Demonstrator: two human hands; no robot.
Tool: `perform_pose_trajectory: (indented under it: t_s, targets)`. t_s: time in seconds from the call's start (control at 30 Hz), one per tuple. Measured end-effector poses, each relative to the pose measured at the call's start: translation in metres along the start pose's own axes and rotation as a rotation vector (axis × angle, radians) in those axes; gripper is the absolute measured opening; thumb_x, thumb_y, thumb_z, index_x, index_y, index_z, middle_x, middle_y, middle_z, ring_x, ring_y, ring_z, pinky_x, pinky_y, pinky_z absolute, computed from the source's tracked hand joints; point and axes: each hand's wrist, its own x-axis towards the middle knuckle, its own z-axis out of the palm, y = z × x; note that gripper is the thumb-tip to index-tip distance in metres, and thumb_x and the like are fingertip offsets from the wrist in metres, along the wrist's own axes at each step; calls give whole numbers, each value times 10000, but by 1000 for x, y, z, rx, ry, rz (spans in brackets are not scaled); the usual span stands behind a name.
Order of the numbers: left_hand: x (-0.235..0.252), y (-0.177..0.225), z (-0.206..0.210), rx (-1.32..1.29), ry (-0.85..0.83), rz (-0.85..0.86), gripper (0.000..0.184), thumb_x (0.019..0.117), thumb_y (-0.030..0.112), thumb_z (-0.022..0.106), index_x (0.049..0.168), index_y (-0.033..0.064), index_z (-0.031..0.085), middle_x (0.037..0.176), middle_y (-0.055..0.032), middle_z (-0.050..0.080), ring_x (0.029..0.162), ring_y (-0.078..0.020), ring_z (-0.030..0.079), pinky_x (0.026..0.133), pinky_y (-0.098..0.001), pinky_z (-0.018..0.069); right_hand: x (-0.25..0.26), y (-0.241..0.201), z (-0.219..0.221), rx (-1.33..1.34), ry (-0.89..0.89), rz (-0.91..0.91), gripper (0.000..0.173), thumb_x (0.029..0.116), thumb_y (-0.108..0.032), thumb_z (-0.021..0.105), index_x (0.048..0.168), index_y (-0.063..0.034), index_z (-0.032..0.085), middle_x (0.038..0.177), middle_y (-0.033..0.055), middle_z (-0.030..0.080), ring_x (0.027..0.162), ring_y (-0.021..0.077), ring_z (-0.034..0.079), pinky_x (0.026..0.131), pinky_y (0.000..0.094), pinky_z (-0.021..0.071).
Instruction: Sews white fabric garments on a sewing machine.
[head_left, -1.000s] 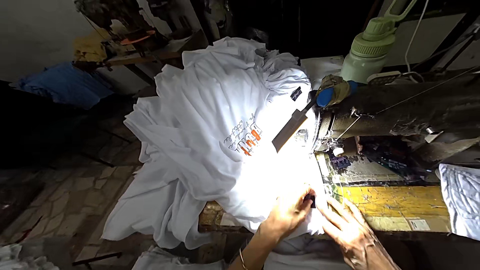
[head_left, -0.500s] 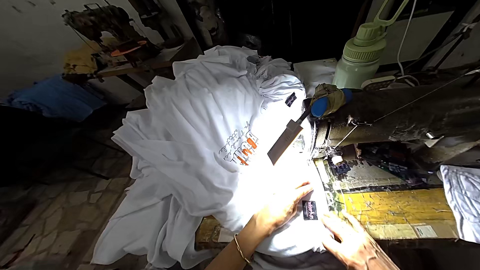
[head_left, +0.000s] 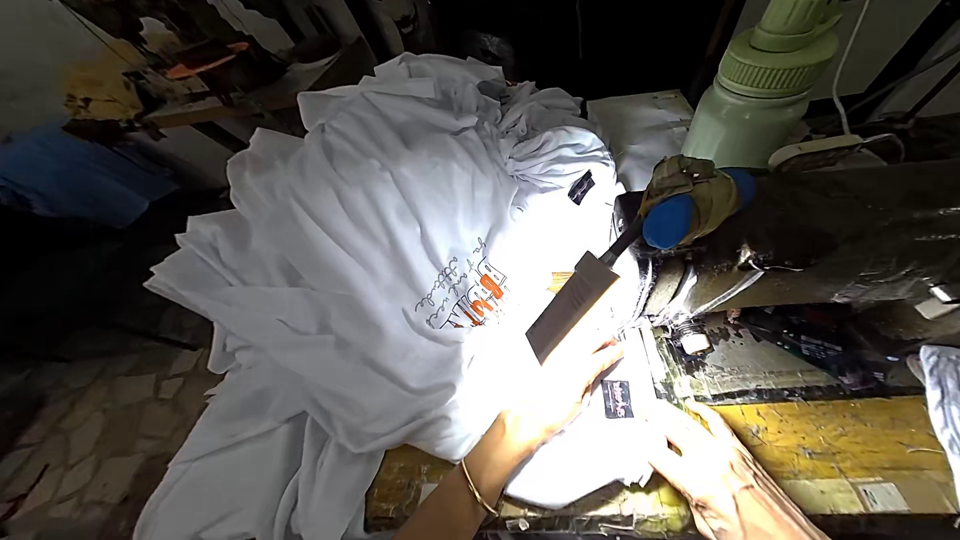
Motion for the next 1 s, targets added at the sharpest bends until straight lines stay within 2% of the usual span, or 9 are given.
perform_pose_trajectory:
  t_s: [0.07,0.2,0.27,0.4,0.6,0.7,0.8,0.9,1.0]
  targets:
    - [0,0,-3,-100,2,-11,386,912,-61,554,1261,17,699,1281,-134,654,1196,-224,623,1032,-336,490,2,8,9,-44,72,-14,251,874,-73,578,1043,-134,753,1240,152,712,1224,357,656,983,644,481]
    - [-19,22,-11,-92,74,-39,263,931,1,530,1082,56,738,1106,-68,699,1007,-146,668,883,-293,539,3,13,14,-42,117,-26,258,922,-111,528,1055,-153,746,1241,144,711,1213,339,660,1004,619,467]
    - [-32,28,-5,-69,115,13,269,961,12,512,1097,53,741,1146,-83,731,1067,-165,696,936,-300,546,1,12,16,-38,132,-19,246,934,-130,528,1052,-169,741,1266,149,699,1237,337,645,1024,612,453]
    - [-43,23,7,-38,79,91,306,980,-11,489,1154,33,736,1258,-113,712,1260,-234,634,1085,-349,478,-6,10,21,-7,196,26,278,930,-139,535,1043,-198,783,1292,221,662,1291,418,571,1097,584,400]
    - [-34,37,-10,22,-51,-1,360,984,0,470,1218,73,734,1306,-78,699,1282,-229,618,1083,-366,460,-9,1,16,-118,207,8,240,894,-91,585,1010,-183,773,1285,115,704,1306,408,567,1088,612,384]
    - [-38,24,4,39,57,109,363,994,13,499,1282,97,705,1278,-98,705,1245,-221,645,1071,-336,489,-8,-1,17,-113,185,-8,286,882,-37,595,1065,-153,782,1250,62,729,1285,352,605,1075,623,403]
    - [-38,27,3,7,-36,69,435,981,-13,483,1346,130,671,1326,-121,668,1258,-250,626,1057,-370,496,-8,-2,19,-125,191,-30,274,891,-30,589,1073,-121,772,1225,92,734,1243,314,648,1067,595,450]
    - [-38,30,3,-15,-61,32,430,978,-21,489,1338,121,677,1347,-130,658,1272,-276,617,1061,-399,493,-10,-2,21,-92,196,-23,243,898,-18,575,1022,-85,773,1183,172,730,1207,342,665,1084,528,467]
    - [-38,29,4,-7,-43,41,424,978,-19,486,1326,120,684,1336,-133,664,1262,-277,626,1053,-396,499,-10,-3,17,-41,171,10,251,894,10,575,1019,-71,777,1219,188,719,1235,349,647,1098,479,463]
